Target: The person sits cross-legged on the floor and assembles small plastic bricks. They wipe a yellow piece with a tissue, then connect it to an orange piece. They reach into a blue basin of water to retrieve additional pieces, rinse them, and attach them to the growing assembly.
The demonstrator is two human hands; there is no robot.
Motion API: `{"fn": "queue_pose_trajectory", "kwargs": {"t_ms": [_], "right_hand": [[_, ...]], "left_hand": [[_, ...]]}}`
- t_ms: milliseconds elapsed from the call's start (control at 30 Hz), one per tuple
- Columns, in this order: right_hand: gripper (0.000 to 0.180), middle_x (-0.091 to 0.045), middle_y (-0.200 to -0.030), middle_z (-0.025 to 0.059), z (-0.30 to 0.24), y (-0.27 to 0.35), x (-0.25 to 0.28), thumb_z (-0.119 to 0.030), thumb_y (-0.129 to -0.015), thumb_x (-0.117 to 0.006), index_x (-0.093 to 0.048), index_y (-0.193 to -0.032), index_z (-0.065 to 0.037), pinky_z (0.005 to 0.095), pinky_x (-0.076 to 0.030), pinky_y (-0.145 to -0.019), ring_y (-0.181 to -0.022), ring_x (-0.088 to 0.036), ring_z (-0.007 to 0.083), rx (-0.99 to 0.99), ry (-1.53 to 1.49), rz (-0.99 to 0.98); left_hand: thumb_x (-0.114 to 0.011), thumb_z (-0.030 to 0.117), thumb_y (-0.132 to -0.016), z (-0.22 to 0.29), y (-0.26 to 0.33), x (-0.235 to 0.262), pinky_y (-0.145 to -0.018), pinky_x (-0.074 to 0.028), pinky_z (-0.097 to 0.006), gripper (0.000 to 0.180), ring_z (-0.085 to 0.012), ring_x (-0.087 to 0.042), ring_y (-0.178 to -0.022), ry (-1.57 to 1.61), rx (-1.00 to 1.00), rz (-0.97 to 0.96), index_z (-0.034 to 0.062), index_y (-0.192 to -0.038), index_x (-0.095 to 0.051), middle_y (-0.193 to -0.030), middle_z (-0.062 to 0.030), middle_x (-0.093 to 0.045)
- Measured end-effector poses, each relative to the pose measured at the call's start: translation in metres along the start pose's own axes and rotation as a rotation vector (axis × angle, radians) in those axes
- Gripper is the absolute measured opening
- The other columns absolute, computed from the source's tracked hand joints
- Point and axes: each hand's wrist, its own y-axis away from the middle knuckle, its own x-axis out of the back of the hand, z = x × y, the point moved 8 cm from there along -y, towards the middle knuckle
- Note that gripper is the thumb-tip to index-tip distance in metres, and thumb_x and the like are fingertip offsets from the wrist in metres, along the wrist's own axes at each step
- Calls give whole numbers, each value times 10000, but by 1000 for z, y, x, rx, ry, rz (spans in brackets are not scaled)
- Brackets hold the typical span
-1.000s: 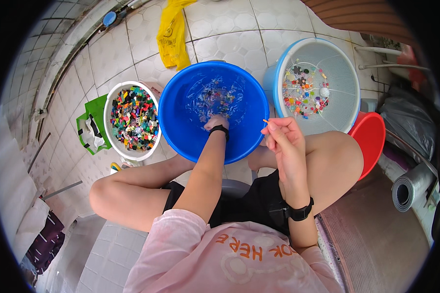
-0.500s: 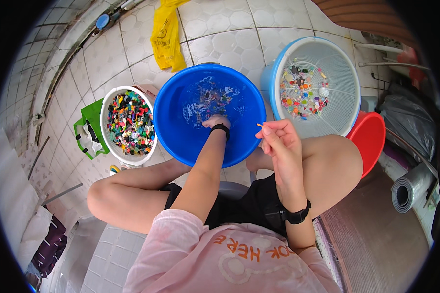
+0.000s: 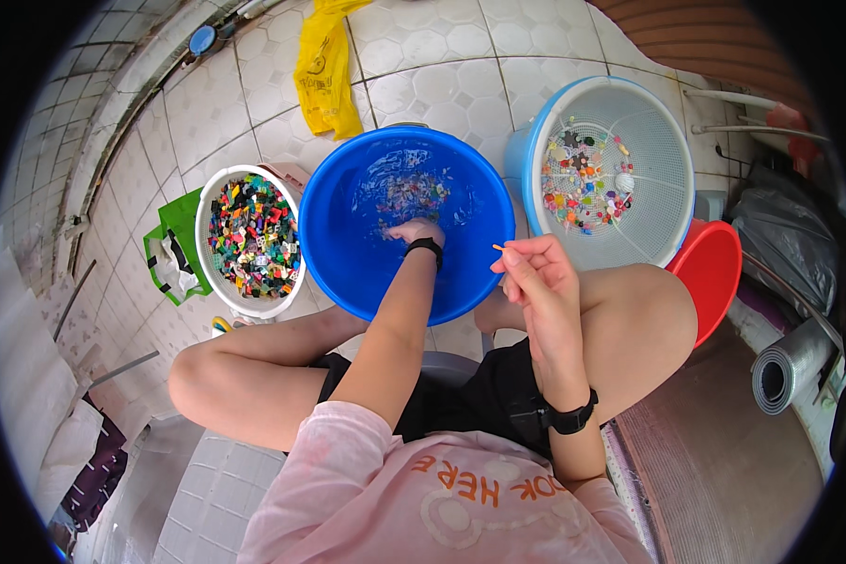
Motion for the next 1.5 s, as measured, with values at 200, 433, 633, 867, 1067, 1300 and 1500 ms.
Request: {"fn": "queue_pose_trajectory", "kwargs": {"t_ms": [200, 433, 633, 867, 1067, 1300, 1500], "right_hand": [[128, -659, -848, 90, 2, 1, -2, -137, -920, -638, -572, -974, -41, 172, -360, -544, -598, -487, 37, -23, 9, -15], [132, -661, -848, 91, 4, 1, -3, -140, -920, -638, -566, -973, -43, 170, -363, -543, -597, -487, 36, -38, 16, -16], [131, -663, -851, 86, 3, 1, -5, -143, -920, -639, -568, -970, -44, 171, -367, -542, -596, -486, 35, -41, 39, -22], [126, -662, -852, 83, 5, 1, -6, -141, -924, -632, -563, -973, -48, 173, -373, -544, -599, -483, 36, -40, 44, -47], [123, -662, -856, 84, 6, 1, -8, -136, -922, -632, -562, -974, -49, 172, -379, -548, -602, -483, 35, -51, 45, -61], [123, -662, -860, 84, 8, 1, -9, -131, -920, -634, -563, -976, -48, 170, -382, -555, -604, -479, 33, -68, 47, -80], [127, -662, -861, 85, 8, 0, -10, -131, -920, -635, -563, -980, -44, 170, -381, -555, -603, -475, 32, -58, 55, -86]], "left_hand": [[-582, 256, -887, -3, 2, -4, -699, -261, -439, 143, -197, -448, -710, 137, 16, -32, 195, -760, -606, -698, -15, -479], [-610, 291, -883, -12, -1, 3, -733, -283, -453, 217, -276, -569, -808, 335, 89, 136, 122, -990, -695, -966, -87, -659], [-595, 310, -894, -1, -3, -17, -831, -359, -535, 284, -317, -605, -932, 131, -54, -206, 113, -1079, -681, -1082, -80, -664], [-633, 245, -848, -6, -5, -8, -802, -361, -492, 233, -265, -618, -982, 131, -6, -54, 155, -1052, -700, -1067, -47, -670], [-793, 409, -733, 0, -21, -17, -823, -421, -499, 592, -279, -613, -1075, 95, -196, -57, 116, -1219, -627, -1169, -58, -651], [-821, 451, -710, -7, -23, -24, -748, -400, -465, 578, -238, -597, -1081, -16, -45, -200, 183, -1193, -651, -1211, 0, -624], [-738, 417, -777, -7, -22, -20, -729, -370, -464, 420, -253, -553, -1010, 109, -34, -122, 180, -1110, -637, -1110, -18, -575]]}}
